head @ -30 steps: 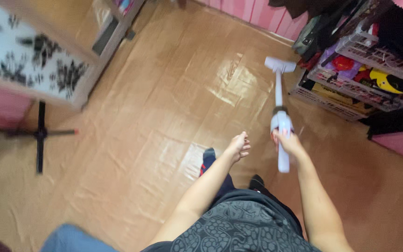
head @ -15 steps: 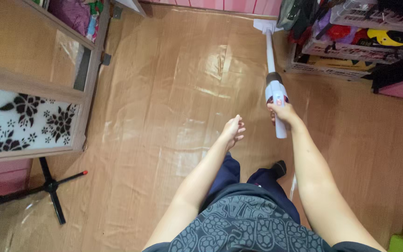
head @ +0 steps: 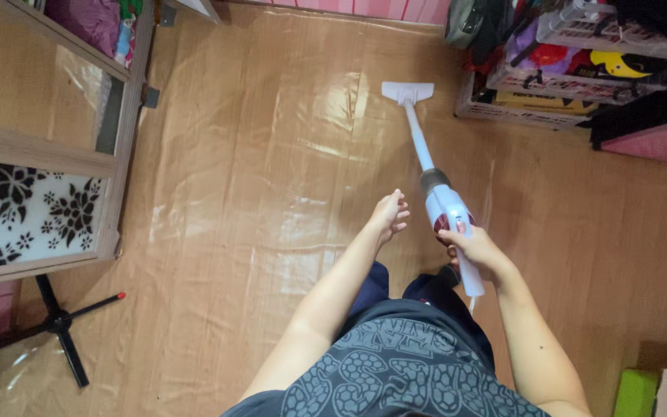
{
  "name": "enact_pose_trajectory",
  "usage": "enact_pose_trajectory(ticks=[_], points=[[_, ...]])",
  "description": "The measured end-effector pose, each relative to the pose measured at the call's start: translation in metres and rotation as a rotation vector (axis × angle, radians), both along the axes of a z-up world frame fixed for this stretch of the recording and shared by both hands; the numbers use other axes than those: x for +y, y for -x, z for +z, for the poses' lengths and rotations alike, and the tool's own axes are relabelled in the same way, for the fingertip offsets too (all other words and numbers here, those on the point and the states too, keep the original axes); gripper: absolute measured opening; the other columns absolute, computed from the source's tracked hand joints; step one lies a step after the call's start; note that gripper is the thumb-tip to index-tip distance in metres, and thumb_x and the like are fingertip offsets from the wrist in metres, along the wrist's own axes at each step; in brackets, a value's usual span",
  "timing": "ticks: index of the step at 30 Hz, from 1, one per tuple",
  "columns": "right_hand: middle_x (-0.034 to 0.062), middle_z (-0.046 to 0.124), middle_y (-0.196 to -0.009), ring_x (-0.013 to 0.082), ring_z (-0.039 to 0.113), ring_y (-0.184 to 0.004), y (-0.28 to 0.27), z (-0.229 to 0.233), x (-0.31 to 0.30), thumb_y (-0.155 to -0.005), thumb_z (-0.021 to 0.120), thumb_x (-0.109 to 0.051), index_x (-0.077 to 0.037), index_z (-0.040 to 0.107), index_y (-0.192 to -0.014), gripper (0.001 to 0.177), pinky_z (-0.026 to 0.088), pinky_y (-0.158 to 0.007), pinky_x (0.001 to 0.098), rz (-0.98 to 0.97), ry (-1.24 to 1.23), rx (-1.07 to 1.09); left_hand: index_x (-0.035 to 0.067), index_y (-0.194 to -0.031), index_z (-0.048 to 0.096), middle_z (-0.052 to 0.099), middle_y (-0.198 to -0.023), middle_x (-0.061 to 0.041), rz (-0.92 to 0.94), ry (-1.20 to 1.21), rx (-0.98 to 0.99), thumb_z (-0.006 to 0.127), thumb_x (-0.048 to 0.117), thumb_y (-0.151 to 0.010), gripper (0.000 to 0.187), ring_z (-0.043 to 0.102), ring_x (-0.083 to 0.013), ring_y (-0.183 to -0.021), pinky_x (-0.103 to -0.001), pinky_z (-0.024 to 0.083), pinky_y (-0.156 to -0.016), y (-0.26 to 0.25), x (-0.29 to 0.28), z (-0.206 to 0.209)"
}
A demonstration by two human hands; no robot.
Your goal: The person vacuums the floor of a room by hand using a cordless vacuum cleaner, moving the vacuum head across a plastic floor covering and later lifting the device to adjust the filter.
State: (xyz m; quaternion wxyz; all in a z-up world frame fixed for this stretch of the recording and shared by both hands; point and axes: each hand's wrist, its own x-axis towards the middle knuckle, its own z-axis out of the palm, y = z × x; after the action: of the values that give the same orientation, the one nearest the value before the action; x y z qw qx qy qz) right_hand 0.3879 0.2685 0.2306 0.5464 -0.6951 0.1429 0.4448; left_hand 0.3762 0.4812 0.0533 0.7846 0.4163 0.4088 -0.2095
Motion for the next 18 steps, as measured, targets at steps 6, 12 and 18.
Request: enact_pose_trajectory(ticks=[6, 12, 18], points=[[0.0026, 0.059, -0.068, 0.0157, 0.053, -0.05, -0.074, -0.037, 0.017, -0.086, 0.075, -0.034, -0.01, 0.07, -0.096, 0.026, 0.046, -0.046, 0.0337, 0.121, 0.007, -0.09, 0.018, -0.138, 0.052, 0.055, -0.146, -0.008, 0.042, 0.019, -0.01, 0.046, 0.054, -0.101, 0.051, 0.056, -0.0269, -0.13, -0.051, 0.048, -0.099, 0.011, 0.011, 0.004], [0.0013, 0.061, -0.071, 0.0144, 0.058, -0.056, -0.144, -0.084, 0.096, -0.089, 0.078, -0.038, -0.009, 0.066, -0.088, 0.031, 0.051, -0.05, 0.0343, 0.113, 0.021, -0.124, 0.017, -0.14, 0.052, 0.055, -0.147, -0.009, 0.123, 0.02, -0.028, 0.047, 0.053, -0.101, 0.053, 0.055, -0.0286, -0.132, -0.053, 0.046, -0.101, 0.013, 0.023, 0.002], [0.0048, 0.068, -0.073, 0.0165, 0.063, -0.055, -0.115, -0.075, 0.109, -0.089, 0.076, -0.033, -0.005, 0.069, -0.091, 0.029, 0.054, -0.05, 0.0344, 0.216, 0.028, -0.21, 0.017, -0.141, 0.051, 0.056, -0.144, -0.009, 0.096, -0.009, -0.038, 0.046, 0.053, -0.101, 0.054, 0.057, -0.0273, -0.128, -0.054, 0.047, -0.101, -0.017, 0.026, -0.009]])
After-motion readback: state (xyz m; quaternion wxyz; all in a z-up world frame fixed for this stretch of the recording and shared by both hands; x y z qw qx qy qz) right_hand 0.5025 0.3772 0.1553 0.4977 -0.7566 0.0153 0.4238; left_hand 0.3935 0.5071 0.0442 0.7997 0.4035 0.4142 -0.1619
